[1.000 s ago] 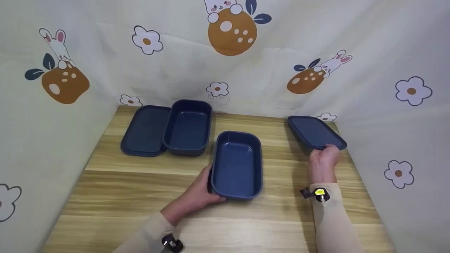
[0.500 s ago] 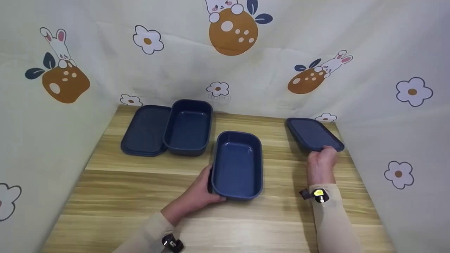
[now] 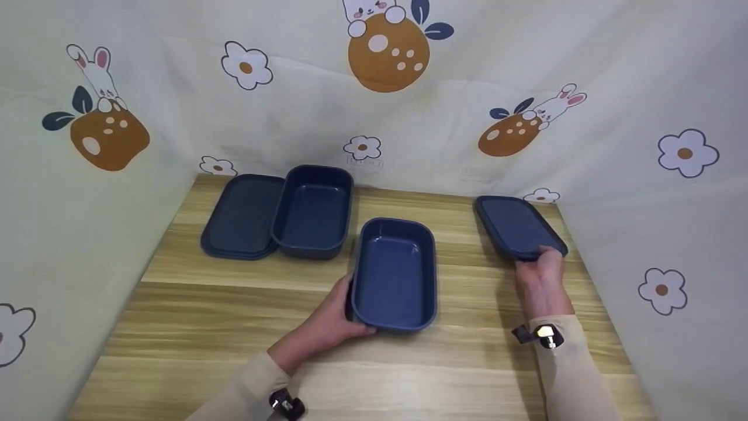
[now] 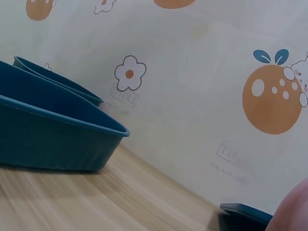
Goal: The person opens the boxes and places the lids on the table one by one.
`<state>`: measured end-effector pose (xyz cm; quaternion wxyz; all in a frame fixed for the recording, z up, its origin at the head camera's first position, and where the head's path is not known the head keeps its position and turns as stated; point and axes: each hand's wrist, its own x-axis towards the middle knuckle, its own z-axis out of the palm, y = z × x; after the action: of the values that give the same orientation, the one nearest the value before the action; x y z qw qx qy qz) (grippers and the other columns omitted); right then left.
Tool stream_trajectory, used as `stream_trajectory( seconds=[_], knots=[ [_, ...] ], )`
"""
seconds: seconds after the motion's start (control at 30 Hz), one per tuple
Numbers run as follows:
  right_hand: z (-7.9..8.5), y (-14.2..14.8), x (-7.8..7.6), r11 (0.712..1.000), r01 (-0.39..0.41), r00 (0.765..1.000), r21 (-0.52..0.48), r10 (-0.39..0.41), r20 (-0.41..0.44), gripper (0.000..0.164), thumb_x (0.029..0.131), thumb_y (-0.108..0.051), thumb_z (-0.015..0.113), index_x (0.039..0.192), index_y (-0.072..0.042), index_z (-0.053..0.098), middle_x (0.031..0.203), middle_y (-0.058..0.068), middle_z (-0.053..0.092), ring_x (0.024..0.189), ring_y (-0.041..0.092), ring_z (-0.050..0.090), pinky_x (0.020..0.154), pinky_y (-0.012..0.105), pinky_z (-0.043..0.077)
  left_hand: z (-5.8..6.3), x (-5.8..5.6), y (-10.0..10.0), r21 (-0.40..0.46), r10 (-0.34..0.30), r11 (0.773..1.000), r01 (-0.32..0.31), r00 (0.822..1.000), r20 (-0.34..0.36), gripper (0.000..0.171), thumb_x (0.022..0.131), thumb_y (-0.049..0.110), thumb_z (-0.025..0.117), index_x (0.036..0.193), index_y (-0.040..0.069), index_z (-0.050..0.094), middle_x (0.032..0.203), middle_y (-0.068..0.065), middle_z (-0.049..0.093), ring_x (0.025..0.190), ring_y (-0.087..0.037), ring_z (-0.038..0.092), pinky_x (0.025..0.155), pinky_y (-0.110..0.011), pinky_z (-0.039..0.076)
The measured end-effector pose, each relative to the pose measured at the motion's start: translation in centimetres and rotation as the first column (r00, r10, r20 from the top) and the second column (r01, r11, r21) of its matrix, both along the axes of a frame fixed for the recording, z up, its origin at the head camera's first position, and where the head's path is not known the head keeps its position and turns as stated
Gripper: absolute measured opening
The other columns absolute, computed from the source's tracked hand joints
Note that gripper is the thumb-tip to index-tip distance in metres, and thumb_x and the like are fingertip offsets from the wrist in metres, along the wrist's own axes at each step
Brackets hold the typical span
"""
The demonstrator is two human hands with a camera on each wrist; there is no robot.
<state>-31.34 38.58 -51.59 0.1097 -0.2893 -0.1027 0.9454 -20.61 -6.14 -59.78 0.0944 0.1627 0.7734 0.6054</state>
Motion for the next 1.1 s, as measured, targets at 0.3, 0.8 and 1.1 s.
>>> stream_trajectory(
  seconds=[0.3, 0.8, 1.1],
  knots=[
    [0.2, 0.6, 1.5, 0.971, -0.239, 0.969, -0.001, 0.239, 0.054, 0.059, 0.121, -0.032, 0.025, 0.176, -0.042, 0.01, 0.179, -0.012, 0.023, 0.159, 0.011, 0.032, 0.131, 0.04, 0.026, 0.1, 0.0, 0.0, -0.007, 0.002, 1.0, -0.002, 1.0, -0.001, 0.125, 0.074, 0.013, 0.1, 0.173, 0.002, 0.025, 0.171, -0.025, 0.036, 0.157, -0.041, 0.036, 0.129, -0.055, 0.025],
    [0.8, 1.3, 3.5, 0.935, -0.351, 0.936, 0.059, 0.348, 0.055, 0.06, 0.12, -0.041, 0.018, 0.177, -0.041, -0.001, 0.183, -0.013, 0.009, 0.164, 0.01, 0.017, 0.133, 0.034, 0.017, 0.1, -0.4, 0.2, -0.047, -0.003, 0.999, 0.001, 1.0, -0.029, 0.127, 0.073, 0.016, 0.101, 0.173, 0.003, 0.025, 0.171, -0.024, 0.037, 0.156, -0.042, 0.039, 0.13, -0.059, 0.027],
    [1.7, 0.8, 4.7, 0.879, -0.426, 0.904, 0.215, 0.41, 0.119, 0.066, 0.119, -0.044, 0.015, 0.174, -0.035, -0.02, 0.183, -0.003, -0.013, 0.167, 0.012, 0.001, 0.133, 0.031, 0.011, 0.0, -0.1, 0.1, -0.038, 0.006, 0.999, -0.007, 1.0, -0.015, 0.126, 0.073, 0.015, 0.101, 0.173, 0.003, 0.025, 0.171, -0.023, 0.038, 0.156, -0.042, 0.039, 0.129, -0.057, 0.027]
  ],
)
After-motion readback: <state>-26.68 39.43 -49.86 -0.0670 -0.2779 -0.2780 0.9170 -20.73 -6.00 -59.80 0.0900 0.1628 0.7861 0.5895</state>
